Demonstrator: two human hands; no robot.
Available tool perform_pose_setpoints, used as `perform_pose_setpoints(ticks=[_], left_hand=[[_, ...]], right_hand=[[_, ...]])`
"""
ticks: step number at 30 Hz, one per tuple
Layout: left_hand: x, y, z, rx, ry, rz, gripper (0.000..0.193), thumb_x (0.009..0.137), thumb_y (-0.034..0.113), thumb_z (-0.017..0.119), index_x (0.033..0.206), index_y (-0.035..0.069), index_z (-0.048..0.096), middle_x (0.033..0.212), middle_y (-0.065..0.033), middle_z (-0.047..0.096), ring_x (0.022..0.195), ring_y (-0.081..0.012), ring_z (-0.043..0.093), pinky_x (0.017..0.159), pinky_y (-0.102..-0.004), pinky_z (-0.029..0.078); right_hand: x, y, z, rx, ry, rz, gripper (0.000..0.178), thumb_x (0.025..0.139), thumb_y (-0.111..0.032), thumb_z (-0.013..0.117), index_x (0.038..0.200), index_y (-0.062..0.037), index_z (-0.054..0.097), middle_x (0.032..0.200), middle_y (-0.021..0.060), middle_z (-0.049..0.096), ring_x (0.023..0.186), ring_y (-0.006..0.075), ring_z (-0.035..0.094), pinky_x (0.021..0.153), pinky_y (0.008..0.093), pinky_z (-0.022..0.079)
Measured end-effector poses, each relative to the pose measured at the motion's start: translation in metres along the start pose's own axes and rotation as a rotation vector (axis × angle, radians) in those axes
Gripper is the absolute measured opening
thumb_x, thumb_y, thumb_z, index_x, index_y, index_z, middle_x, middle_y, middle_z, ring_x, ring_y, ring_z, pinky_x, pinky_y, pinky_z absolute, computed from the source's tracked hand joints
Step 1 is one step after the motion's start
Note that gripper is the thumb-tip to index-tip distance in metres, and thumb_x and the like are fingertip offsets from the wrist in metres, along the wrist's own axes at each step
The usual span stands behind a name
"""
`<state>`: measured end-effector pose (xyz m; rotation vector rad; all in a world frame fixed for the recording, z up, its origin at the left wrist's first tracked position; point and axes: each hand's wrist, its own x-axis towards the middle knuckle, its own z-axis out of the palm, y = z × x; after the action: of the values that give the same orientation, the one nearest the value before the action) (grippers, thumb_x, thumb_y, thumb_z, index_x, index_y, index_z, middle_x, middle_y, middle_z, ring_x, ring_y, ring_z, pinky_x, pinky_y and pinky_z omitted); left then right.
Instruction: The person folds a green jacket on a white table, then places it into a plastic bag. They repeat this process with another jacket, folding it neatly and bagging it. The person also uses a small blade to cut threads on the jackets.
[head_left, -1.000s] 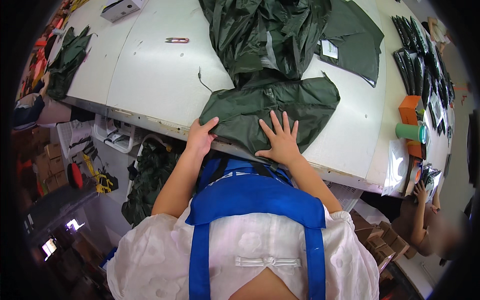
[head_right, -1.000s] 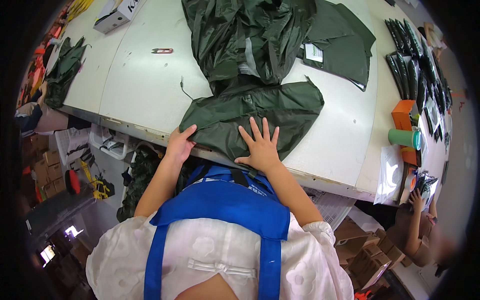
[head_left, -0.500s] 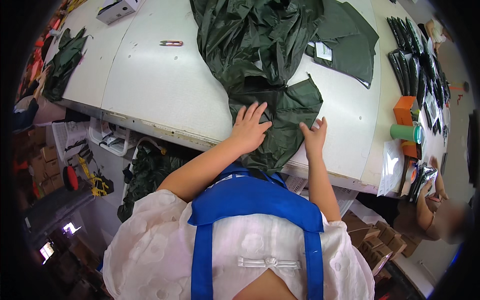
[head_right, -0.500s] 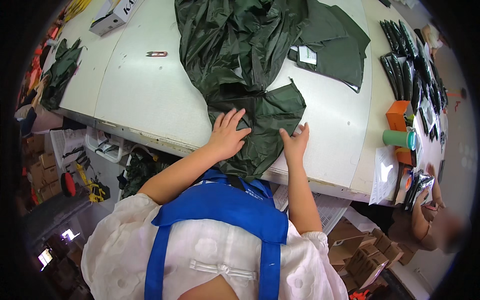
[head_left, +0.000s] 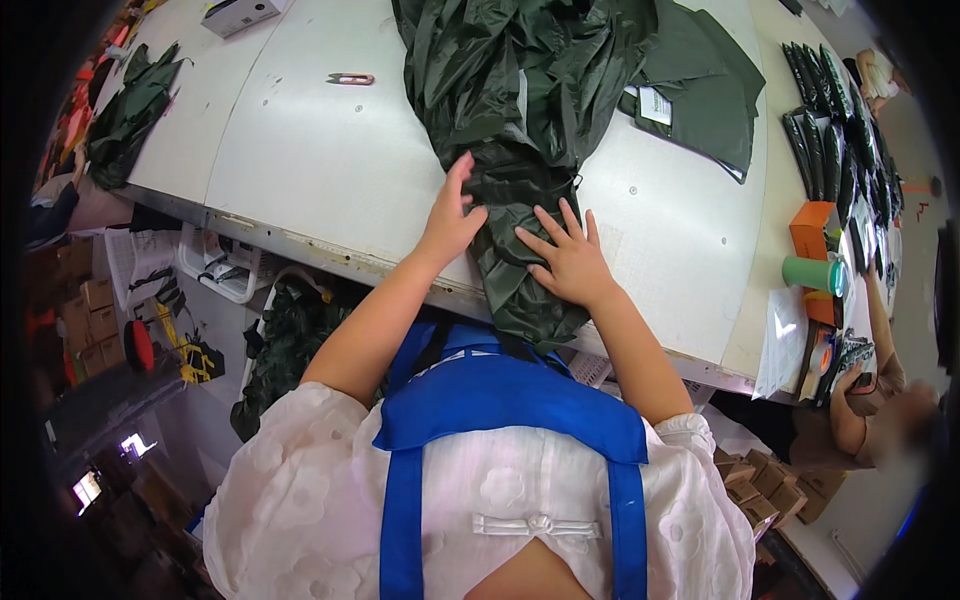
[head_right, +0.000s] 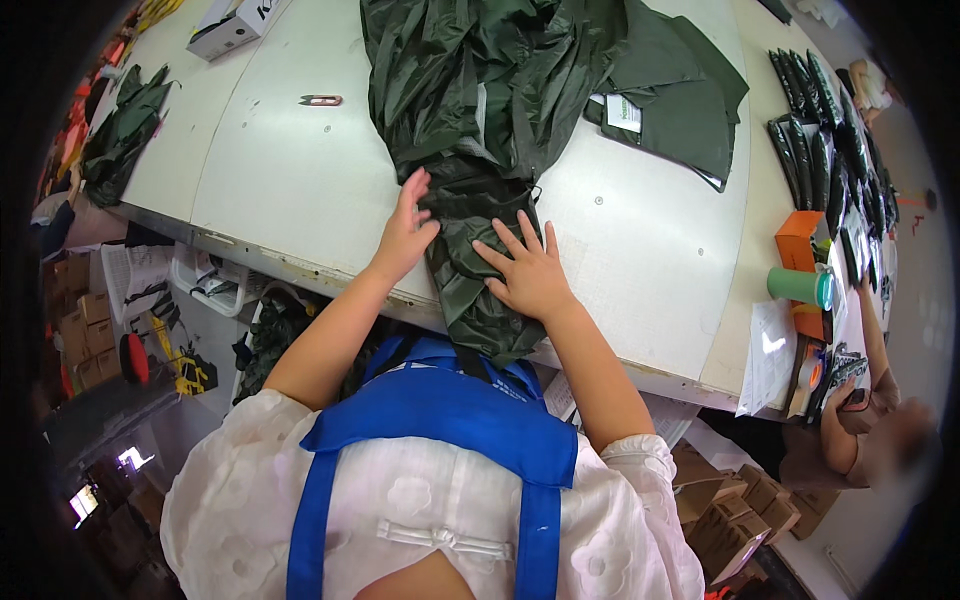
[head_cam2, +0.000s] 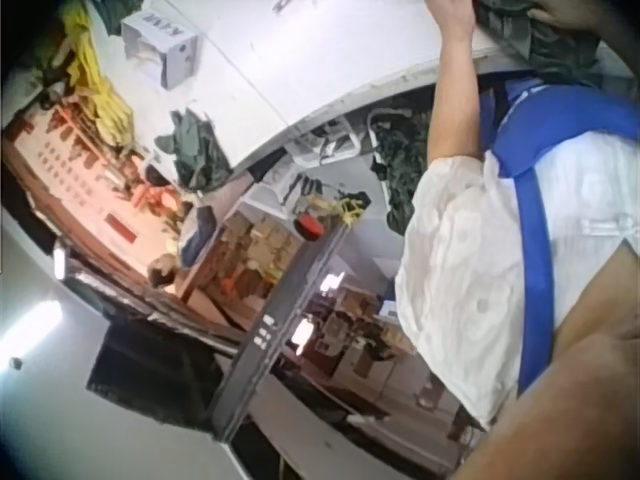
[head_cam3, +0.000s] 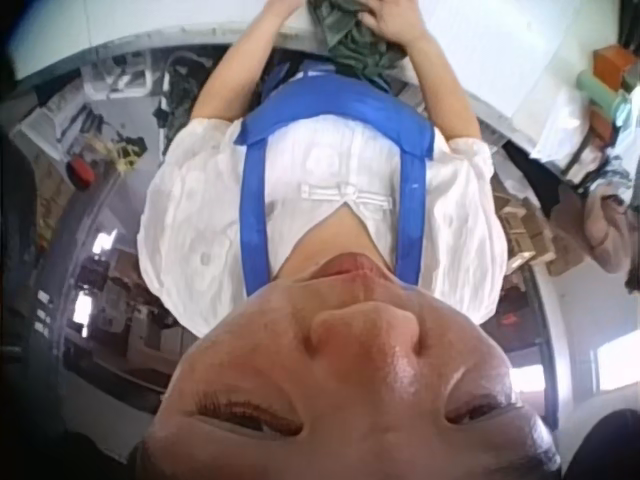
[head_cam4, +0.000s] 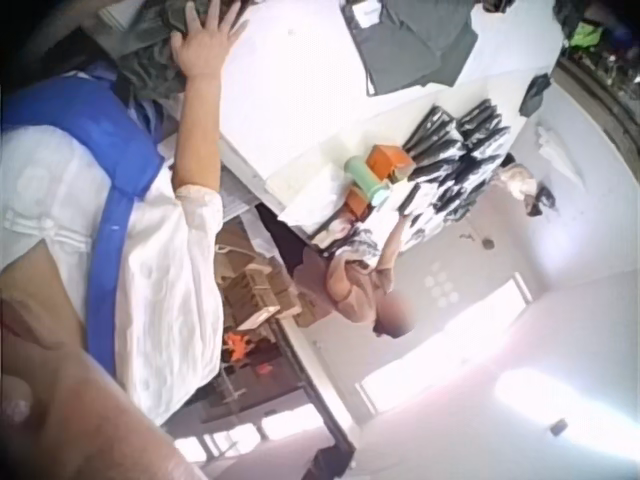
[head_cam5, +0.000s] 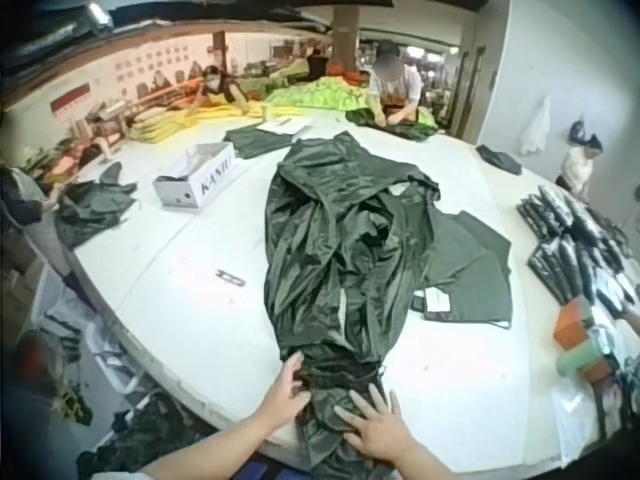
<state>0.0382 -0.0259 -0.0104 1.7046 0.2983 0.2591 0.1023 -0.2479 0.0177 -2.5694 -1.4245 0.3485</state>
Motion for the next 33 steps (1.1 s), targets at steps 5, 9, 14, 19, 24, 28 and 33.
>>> perform_pose_setpoints(ticks=[5,9,14,19,24,28,33], left_hand=[[-0.004,-0.001,0.017,0.645,-0.287,0.558,0.038,0.081,0.016,0.06,0.119,0.008,0.058,0.133,-0.0149,0.048,0.124,-0.0329,0.043,0.102,-0.045,0.035],[-0.026,-0.017,0.024,0.869,-0.472,0.381,0.057,0.084,0.04,0.06,0.137,0.026,0.046,0.15,-0.0149,0.026,0.138,-0.0416,0.019,0.111,-0.0521,0.017],[-0.031,-0.008,0.029,0.963,-0.505,0.304,0.064,0.079,0.049,0.063,0.139,0.04,0.041,0.155,-0.0135,0.012,0.14,-0.0475,0.003,0.111,-0.0585,0.008],[-0.032,-0.01,0.026,0.926,-0.476,0.287,0.061,0.078,0.049,0.063,0.136,0.04,0.044,0.155,-0.0126,0.014,0.14,-0.0456,0.004,0.112,-0.0576,0.006],[-0.033,-0.007,0.025,0.949,-0.499,0.261,0.061,0.078,0.05,0.063,0.136,0.04,0.044,0.155,-0.0122,0.014,0.141,-0.045,0.005,0.112,-0.0574,0.006],[-0.035,-0.008,0.026,0.936,-0.472,0.286,0.062,0.079,0.05,0.062,0.137,0.039,0.043,0.155,-0.0118,0.014,0.141,-0.0431,0.005,0.112,-0.0559,0.006],[-0.034,-0.011,0.02,0.899,-0.603,0.254,0.055,0.087,0.046,0.054,0.139,0.037,0.04,0.156,-0.0114,0.013,0.142,-0.0421,0.004,0.113,-0.0542,0.003]], right_hand=[[0.005,-0.001,0.007,0.233,0.054,-0.012,0.045,0.082,-0.026,0.062,0.126,-0.02,0.056,0.142,0.0112,0.041,0.131,0.0367,0.035,0.108,0.0551,0.024],[-0.017,0.037,-0.006,0.316,0.342,0.13,0.04,0.077,0.005,0.053,0.115,-0.0071,0.061,0.118,0.0197,0.058,0.109,0.0333,0.056,0.092,0.0395,0.046],[0.049,0.049,0.011,0.766,0.47,0.516,0.032,0.08,-0.007,0.063,0.112,-0.0058,0.061,0.096,0.0172,0.065,0.088,0.0286,0.063,0.079,0.0359,0.05],[0.059,0.043,-0.022,0.625,0.327,0.464,0.026,0.08,-0.015,0.067,0.105,-0.0066,0.063,0.083,0.0109,0.067,0.078,0.0242,0.065,0.071,0.0333,0.05],[0.019,0.011,-0.033,0.173,0.036,-0.206,0.038,0.076,-0.005,0.063,0.113,-0.0142,0.062,0.121,0.0079,0.059,0.115,0.0279,0.053,0.093,0.0416,0.042],[-0.019,0.031,-0.032,-0.296,0.032,-0.156,0.06,0.079,-0.005,0.055,0.136,-0.024,0.046,0.145,0.0058,0.037,0.135,0.0332,0.032,0.109,0.046,0.028],[-0.025,0.021,-0.015,0.245,-0.109,-0.266,0.04,0.076,-0.008,0.058,0.115,-0.016,0.062,0.116,0.0115,0.061,0.113,0.0306,0.054,0.098,0.0428,0.041]])
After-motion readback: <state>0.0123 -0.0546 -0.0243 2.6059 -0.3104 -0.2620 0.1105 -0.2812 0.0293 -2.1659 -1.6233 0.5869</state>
